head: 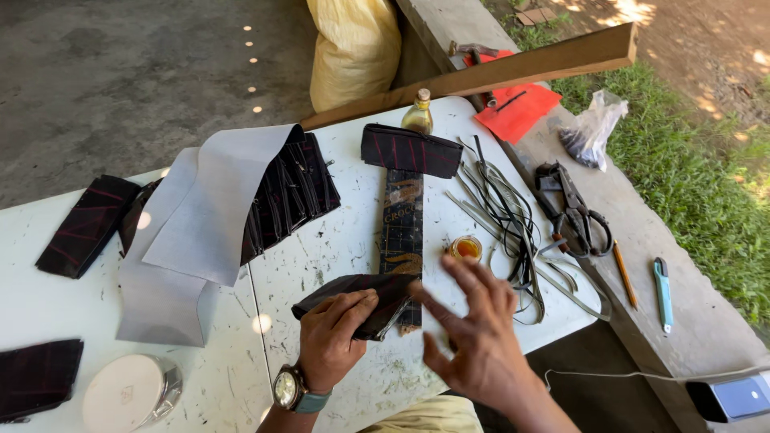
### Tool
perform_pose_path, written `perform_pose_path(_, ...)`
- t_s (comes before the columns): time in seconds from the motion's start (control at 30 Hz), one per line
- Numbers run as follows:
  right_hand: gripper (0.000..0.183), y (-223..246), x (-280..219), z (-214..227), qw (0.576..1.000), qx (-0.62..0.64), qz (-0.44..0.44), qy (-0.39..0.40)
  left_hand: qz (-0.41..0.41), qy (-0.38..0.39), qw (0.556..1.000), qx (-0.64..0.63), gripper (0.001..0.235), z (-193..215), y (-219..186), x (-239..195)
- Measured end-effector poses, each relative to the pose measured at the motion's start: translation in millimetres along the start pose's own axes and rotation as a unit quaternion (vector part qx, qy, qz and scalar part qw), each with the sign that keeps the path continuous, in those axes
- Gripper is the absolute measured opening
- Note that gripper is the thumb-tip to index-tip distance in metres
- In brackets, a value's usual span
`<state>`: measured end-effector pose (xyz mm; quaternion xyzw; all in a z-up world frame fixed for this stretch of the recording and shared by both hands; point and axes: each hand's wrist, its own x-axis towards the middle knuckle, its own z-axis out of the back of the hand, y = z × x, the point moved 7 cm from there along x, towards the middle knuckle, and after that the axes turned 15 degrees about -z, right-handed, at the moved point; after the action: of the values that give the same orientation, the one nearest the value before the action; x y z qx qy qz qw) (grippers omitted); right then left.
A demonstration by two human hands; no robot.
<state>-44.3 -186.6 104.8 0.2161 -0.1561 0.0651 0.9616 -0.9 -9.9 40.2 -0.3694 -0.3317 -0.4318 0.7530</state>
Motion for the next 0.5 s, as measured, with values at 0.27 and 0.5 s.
perform_pose_path(0.27,0.062,-24.6,13.0,1.1,0.993,0.113,0.001,0.025,0.024,-0.028,0.998,-0.045,0.05,4.6,-3.0,-9.3)
perform_pose_path(0.5,0.071,-33.1,4.6,-11.6,0.993,0.112,-0.035,0.02,0.039,-0.042,0.998,-0.03,0.051,2.1,3.6,-5.6)
